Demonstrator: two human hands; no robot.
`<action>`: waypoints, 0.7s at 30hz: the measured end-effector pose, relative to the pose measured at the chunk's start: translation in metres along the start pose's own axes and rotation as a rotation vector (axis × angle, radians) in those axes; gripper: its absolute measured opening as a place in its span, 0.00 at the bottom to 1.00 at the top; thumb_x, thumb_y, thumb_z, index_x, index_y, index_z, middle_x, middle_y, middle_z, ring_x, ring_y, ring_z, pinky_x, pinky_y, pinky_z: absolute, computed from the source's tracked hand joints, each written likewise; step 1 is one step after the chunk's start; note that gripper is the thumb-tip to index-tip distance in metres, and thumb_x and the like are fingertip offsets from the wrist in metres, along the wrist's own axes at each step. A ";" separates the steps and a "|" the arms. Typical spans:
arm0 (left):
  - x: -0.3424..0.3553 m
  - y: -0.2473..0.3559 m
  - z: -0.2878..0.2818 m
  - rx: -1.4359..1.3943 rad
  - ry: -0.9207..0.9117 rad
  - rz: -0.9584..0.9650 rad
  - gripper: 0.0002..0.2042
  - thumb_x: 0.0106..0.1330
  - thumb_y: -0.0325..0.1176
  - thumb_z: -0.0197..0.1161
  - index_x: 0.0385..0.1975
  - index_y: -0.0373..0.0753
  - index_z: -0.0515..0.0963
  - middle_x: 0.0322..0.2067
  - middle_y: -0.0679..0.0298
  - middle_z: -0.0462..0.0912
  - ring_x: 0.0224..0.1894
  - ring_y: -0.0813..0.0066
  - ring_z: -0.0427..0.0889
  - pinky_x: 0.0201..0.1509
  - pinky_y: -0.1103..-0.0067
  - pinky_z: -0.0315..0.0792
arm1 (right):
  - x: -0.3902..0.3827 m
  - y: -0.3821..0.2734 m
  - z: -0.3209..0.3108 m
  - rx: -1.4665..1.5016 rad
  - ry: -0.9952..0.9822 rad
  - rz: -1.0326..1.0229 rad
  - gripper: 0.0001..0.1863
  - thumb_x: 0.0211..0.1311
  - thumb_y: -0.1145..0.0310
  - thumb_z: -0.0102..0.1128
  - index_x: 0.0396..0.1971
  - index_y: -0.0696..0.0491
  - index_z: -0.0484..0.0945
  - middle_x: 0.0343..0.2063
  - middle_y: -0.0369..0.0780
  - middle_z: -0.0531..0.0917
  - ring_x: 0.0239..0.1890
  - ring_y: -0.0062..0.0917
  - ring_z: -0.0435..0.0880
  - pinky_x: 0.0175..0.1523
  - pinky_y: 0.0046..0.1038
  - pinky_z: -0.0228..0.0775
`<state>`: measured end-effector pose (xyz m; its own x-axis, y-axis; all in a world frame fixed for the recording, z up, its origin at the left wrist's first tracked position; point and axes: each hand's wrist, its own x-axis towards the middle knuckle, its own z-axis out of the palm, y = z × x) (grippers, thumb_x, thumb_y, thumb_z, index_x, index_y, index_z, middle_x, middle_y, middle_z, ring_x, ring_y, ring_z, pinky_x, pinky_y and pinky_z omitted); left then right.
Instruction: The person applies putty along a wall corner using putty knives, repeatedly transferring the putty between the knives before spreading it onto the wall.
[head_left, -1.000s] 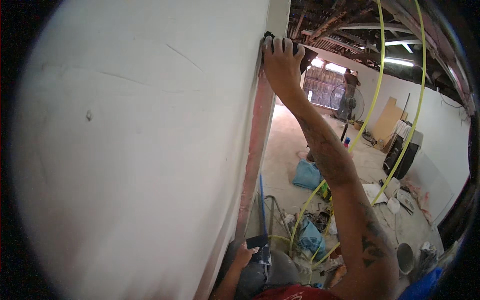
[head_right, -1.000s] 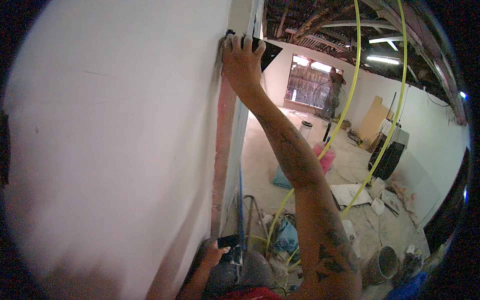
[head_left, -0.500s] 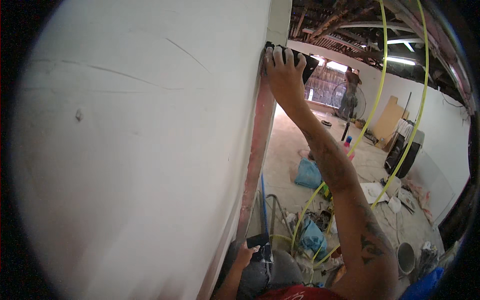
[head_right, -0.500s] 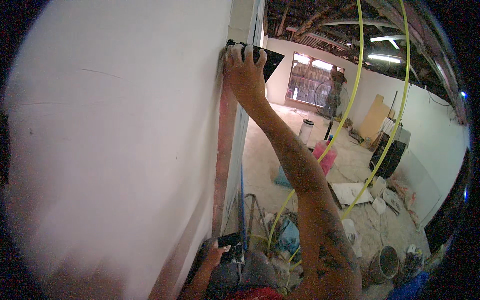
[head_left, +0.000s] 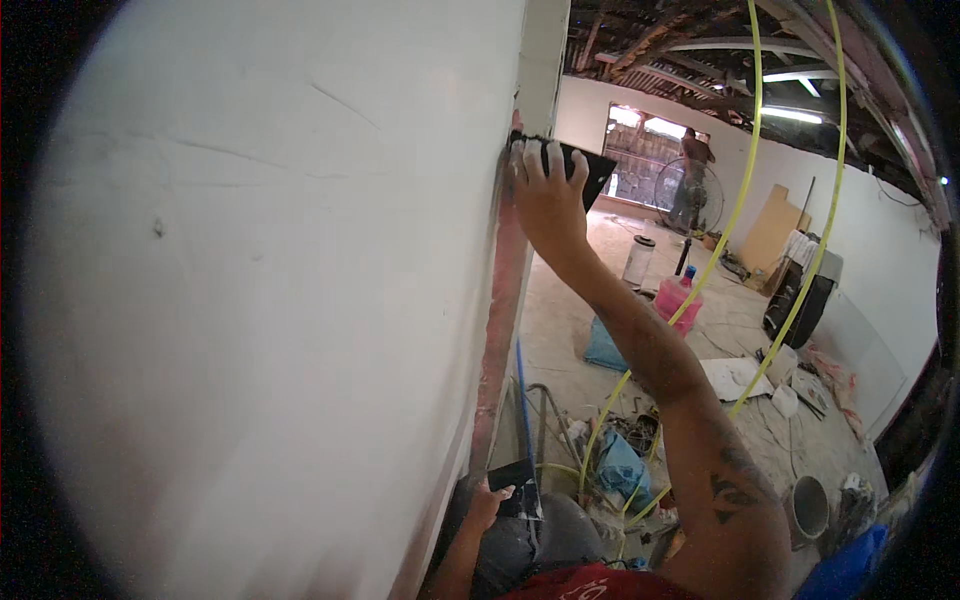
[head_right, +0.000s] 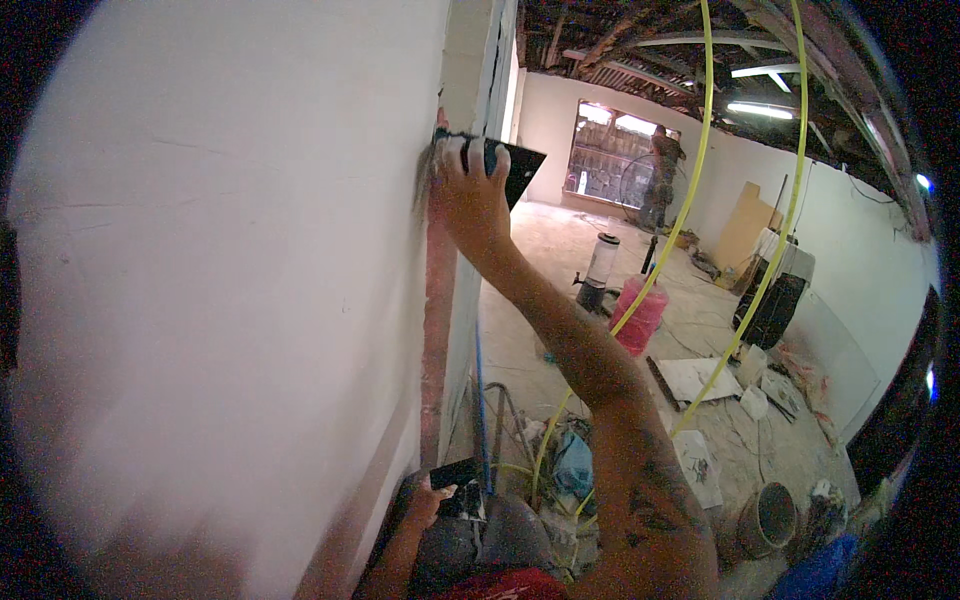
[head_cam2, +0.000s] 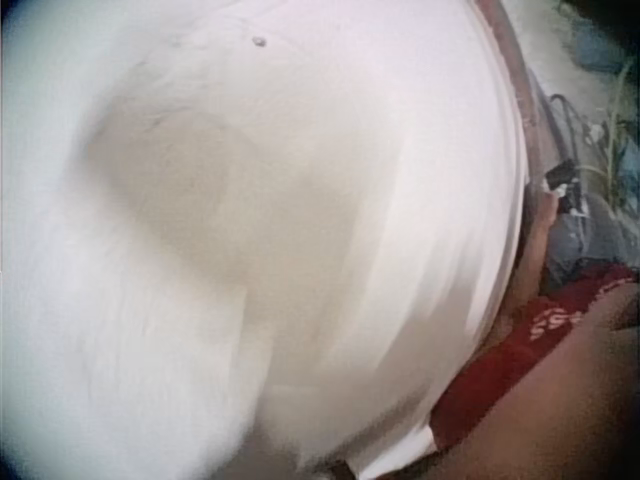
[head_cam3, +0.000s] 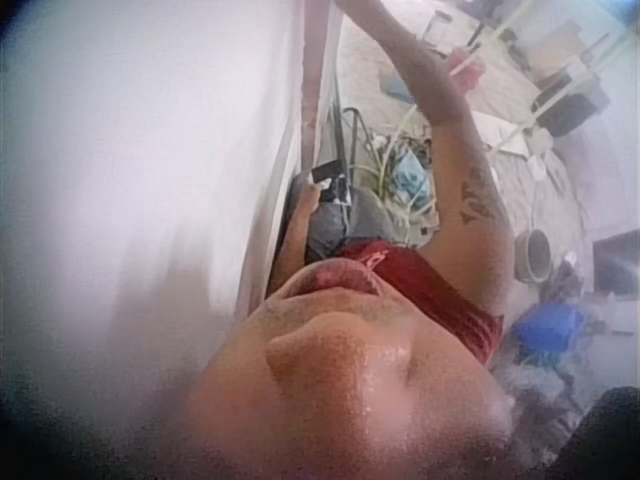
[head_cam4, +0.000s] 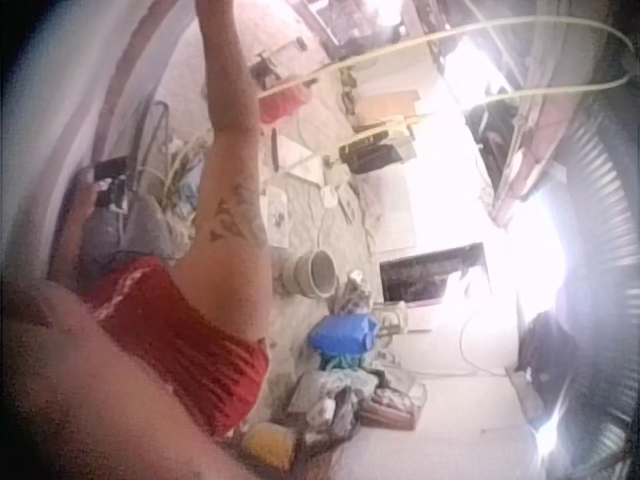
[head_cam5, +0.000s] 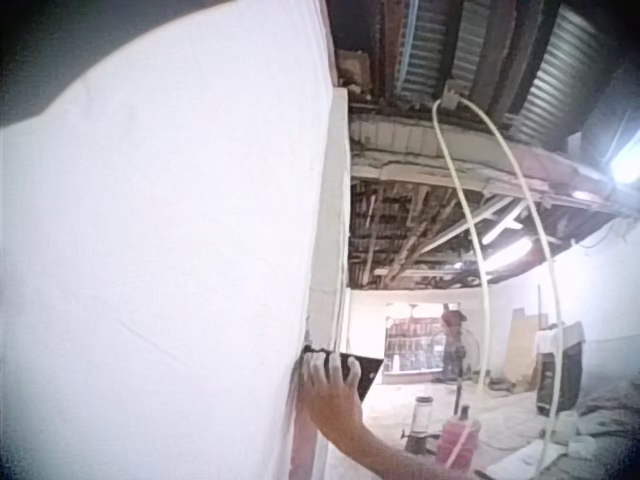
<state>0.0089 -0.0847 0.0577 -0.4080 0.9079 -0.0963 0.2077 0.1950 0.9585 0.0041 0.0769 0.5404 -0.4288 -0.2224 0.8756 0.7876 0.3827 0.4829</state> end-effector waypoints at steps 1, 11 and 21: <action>0.001 0.000 0.000 -0.075 -0.006 -0.030 0.39 0.49 0.41 0.67 0.56 0.24 0.57 0.52 0.38 0.65 0.57 0.47 0.63 0.59 0.69 0.59 | -0.004 -0.001 -0.006 0.043 -0.094 -0.015 0.21 0.51 0.67 0.49 0.49 0.53 0.70 0.46 0.39 0.70 0.52 0.32 0.66 0.56 0.45 0.51; -0.009 0.025 -0.006 -0.286 -0.018 -0.111 0.43 0.44 0.36 0.67 0.59 0.26 0.53 0.53 0.39 0.66 0.56 0.55 0.67 0.58 0.72 0.62 | 0.074 0.064 -0.001 0.166 0.245 0.048 0.23 0.49 0.70 0.52 0.49 0.52 0.69 0.41 0.40 0.71 0.46 0.31 0.68 0.52 0.47 0.51; 0.000 0.004 0.005 -0.083 0.152 0.098 0.31 0.50 0.35 0.67 0.50 0.24 0.63 0.48 0.43 0.69 0.49 0.56 0.72 0.53 0.71 0.64 | 0.089 0.047 0.024 0.034 0.181 0.033 0.22 0.49 0.68 0.53 0.48 0.52 0.70 0.44 0.38 0.71 0.47 0.30 0.69 0.52 0.49 0.54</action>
<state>0.0140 -0.0818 0.0605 -0.5198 0.8536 0.0345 0.1820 0.0712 0.9807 -0.0075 0.0970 0.6415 -0.3143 -0.3656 0.8761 0.7829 0.4221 0.4570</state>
